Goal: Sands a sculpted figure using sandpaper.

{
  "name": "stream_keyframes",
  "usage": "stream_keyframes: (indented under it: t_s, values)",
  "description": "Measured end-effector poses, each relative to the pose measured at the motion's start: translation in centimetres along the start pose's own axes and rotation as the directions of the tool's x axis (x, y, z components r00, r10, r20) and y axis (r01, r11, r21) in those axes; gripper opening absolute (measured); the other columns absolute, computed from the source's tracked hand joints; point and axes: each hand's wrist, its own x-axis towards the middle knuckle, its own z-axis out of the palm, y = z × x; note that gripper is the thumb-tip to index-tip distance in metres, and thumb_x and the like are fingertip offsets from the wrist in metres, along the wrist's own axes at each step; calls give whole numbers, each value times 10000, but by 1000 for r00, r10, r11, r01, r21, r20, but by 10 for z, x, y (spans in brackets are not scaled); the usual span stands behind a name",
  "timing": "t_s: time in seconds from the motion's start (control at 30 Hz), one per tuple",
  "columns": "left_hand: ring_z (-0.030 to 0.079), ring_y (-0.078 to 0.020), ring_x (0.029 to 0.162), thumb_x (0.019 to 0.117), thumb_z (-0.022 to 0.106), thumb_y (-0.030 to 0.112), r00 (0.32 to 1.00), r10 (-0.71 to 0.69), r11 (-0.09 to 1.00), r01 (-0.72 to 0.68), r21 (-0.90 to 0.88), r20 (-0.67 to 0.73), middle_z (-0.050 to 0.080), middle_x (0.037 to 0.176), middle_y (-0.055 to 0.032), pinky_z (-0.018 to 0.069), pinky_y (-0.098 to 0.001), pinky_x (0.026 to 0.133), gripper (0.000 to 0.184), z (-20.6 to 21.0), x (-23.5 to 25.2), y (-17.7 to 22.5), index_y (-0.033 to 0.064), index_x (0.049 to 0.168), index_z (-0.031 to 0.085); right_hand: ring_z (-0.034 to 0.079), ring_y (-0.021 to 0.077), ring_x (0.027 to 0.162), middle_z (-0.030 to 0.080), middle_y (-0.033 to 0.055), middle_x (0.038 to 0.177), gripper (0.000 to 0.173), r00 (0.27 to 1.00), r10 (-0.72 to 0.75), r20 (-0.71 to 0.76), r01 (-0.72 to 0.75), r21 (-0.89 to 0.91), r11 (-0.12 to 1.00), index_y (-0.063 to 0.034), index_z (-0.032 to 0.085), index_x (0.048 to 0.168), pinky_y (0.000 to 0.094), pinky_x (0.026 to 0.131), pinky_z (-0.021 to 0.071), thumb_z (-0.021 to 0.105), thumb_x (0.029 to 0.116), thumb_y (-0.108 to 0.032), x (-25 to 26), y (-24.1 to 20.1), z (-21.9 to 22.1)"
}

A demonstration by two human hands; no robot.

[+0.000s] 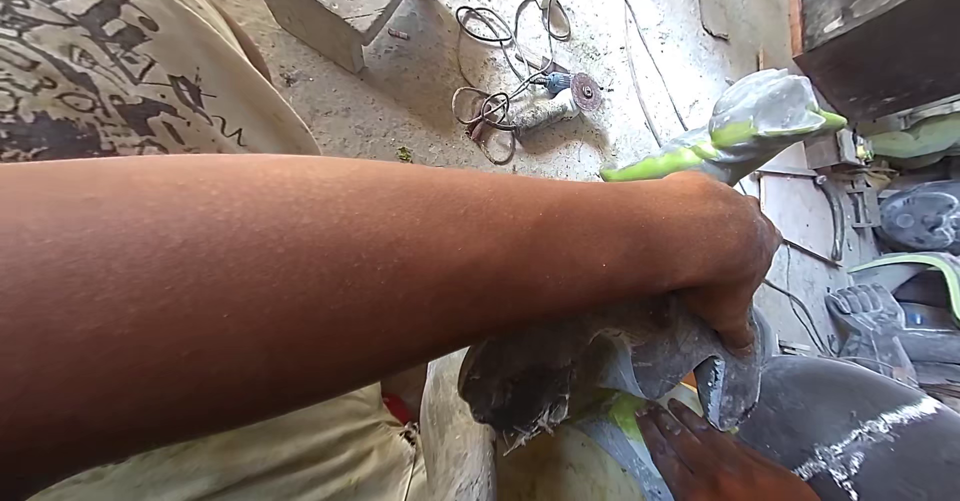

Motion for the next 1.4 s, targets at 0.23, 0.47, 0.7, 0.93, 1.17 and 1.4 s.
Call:
stream_keyframes:
  t_s: [0.23, 0.47, 0.7, 0.93, 1.17, 1.4]
  values:
    - [628, -225, 750, 770, 662, 784, 1000, -4, 1000, 4, -6, -10, 617, 843, -33, 471, -462, 578, 655, 0, -1, -3, 162, 976, 691, 713, 333, 1115, 695, 164, 1296, 429, 998, 35, -45, -35, 8, 999, -67, 624, 1404, 411, 832, 600, 486, 1007, 13, -9, -2, -8]
    - [625, -225, 754, 775, 652, 789, 1000, -4, 1000, 4, 1, 8, 612, 839, -30, 465, -462, 576, 654, -1, -2, -1, 167, 973, 693, 703, 348, 1124, 656, 183, 1353, 456, 995, -62, -74, 70, 105, 992, -187, 628, 1415, 425, 793, 607, 499, 1012, -19, 0, -3, -3]
    - [621, -222, 746, 775, 664, 779, 1000, 0, 1000, 0, 1, 18, 607, 827, -28, 459, -454, 570, 641, 0, -2, 1, 166, 960, 692, 697, 354, 1148, 648, 174, 1367, 457, 996, -9, -84, 20, 129, 991, -176, 651, 1388, 438, 746, 619, 526, 985, 1, 2, -2, 2]
    - [619, -220, 744, 765, 676, 776, 999, -6, 1000, 6, -11, 32, 603, 817, -20, 461, -455, 574, 638, 0, -1, 3, 176, 979, 693, 682, 385, 1168, 620, 187, 1404, 485, 999, -41, 28, 32, 259, 965, -182, 631, 1415, 485, 799, 613, 507, 990, 15, 3, 5, 1]
    - [625, -225, 765, 768, 673, 777, 1000, -6, 1000, 6, -9, 28, 612, 837, -26, 466, -462, 587, 645, 0, -2, 4, 178, 1008, 698, 677, 366, 1196, 617, 164, 1422, 515, 999, -7, -47, 18, 249, 968, -216, 619, 1431, 475, 780, 622, 526, 981, 16, 7, 3, 7]
    - [629, -234, 763, 779, 648, 789, 1000, 12, 1000, -12, 17, 13, 608, 821, -29, 473, -467, 589, 653, 4, 1, 7, 168, 979, 685, 620, 380, 1281, 598, 188, 1440, 526, 996, -9, 85, -10, 222, 975, -180, 621, 1431, 484, 907, 591, 499, 973, 51, 10, -1, 0]
